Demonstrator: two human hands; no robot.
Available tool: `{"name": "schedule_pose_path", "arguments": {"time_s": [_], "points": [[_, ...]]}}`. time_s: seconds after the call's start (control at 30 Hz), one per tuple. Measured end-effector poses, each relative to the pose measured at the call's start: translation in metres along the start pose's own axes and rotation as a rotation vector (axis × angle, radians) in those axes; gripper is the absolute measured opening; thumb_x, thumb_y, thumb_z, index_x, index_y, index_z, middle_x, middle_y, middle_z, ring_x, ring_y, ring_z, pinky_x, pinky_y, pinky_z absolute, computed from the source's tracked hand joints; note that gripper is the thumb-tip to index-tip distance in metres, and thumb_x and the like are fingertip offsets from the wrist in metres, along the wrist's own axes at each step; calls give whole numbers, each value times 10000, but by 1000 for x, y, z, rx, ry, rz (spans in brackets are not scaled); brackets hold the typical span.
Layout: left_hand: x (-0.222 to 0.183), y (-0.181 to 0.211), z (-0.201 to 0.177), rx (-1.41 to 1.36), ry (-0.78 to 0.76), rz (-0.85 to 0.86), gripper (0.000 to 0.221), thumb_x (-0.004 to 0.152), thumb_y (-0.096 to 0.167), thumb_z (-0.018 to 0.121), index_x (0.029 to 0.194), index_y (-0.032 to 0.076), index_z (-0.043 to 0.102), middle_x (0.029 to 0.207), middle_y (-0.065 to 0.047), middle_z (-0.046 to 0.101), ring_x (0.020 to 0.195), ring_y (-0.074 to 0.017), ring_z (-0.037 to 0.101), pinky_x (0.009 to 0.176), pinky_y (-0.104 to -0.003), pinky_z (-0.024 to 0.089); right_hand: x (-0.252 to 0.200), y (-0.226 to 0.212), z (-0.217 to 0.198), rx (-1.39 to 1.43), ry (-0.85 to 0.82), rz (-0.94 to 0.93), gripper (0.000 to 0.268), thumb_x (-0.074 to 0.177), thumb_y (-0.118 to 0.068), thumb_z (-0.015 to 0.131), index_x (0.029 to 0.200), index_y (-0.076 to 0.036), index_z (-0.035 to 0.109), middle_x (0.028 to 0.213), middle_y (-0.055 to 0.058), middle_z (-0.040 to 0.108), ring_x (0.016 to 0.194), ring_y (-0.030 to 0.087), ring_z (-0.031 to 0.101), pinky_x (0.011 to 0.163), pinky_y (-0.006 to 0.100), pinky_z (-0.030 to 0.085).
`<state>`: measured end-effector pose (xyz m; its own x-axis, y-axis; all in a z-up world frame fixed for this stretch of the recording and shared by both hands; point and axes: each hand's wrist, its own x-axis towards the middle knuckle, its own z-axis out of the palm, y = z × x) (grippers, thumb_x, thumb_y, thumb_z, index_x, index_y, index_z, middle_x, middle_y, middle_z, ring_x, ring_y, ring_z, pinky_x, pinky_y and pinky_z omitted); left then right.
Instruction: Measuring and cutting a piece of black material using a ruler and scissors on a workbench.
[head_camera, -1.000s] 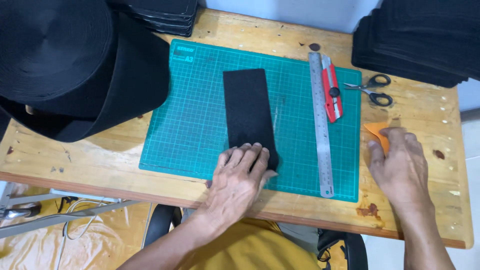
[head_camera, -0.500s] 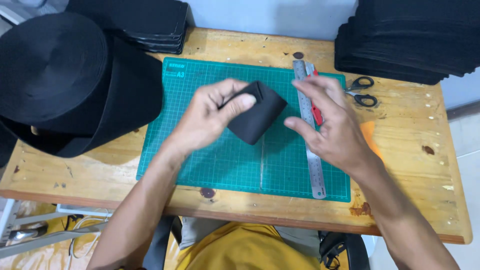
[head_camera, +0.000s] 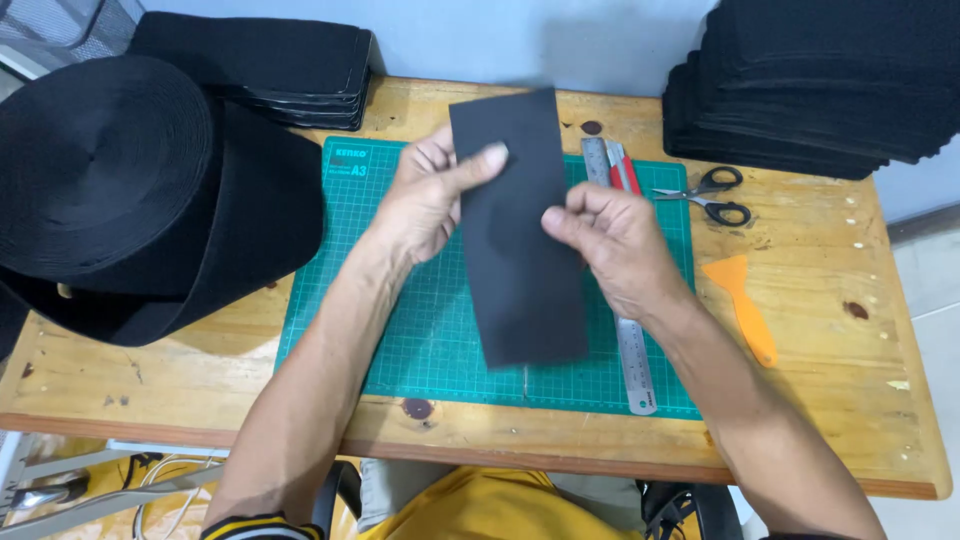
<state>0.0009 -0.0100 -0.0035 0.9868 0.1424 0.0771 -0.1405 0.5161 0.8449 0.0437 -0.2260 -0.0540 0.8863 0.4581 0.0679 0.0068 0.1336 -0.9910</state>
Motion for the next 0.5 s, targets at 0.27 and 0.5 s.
{"name": "schedule_pose_path", "arguments": {"time_s": [0.27,0.5], "points": [[1,-13,-8,244,14,-23,216,805,-59,794,1001,-12,716,781,-137,740,695,-244,770,561,-348,664,-9,-42,-36,-599,187,-20,123,1065,-110,614,1074,-18,696,841,143,733,656,182,701,523,292,571],[1,-15,-7,373,-30,-60,202,809,-82,758,993,-13,707,748,-119,708,673,-213,754,533,-316,643,4,-17,-97,-1267,266,-132,61,901,-199,806,955,-203,778,839,50,688,867,300,714,808,429,572]]}}
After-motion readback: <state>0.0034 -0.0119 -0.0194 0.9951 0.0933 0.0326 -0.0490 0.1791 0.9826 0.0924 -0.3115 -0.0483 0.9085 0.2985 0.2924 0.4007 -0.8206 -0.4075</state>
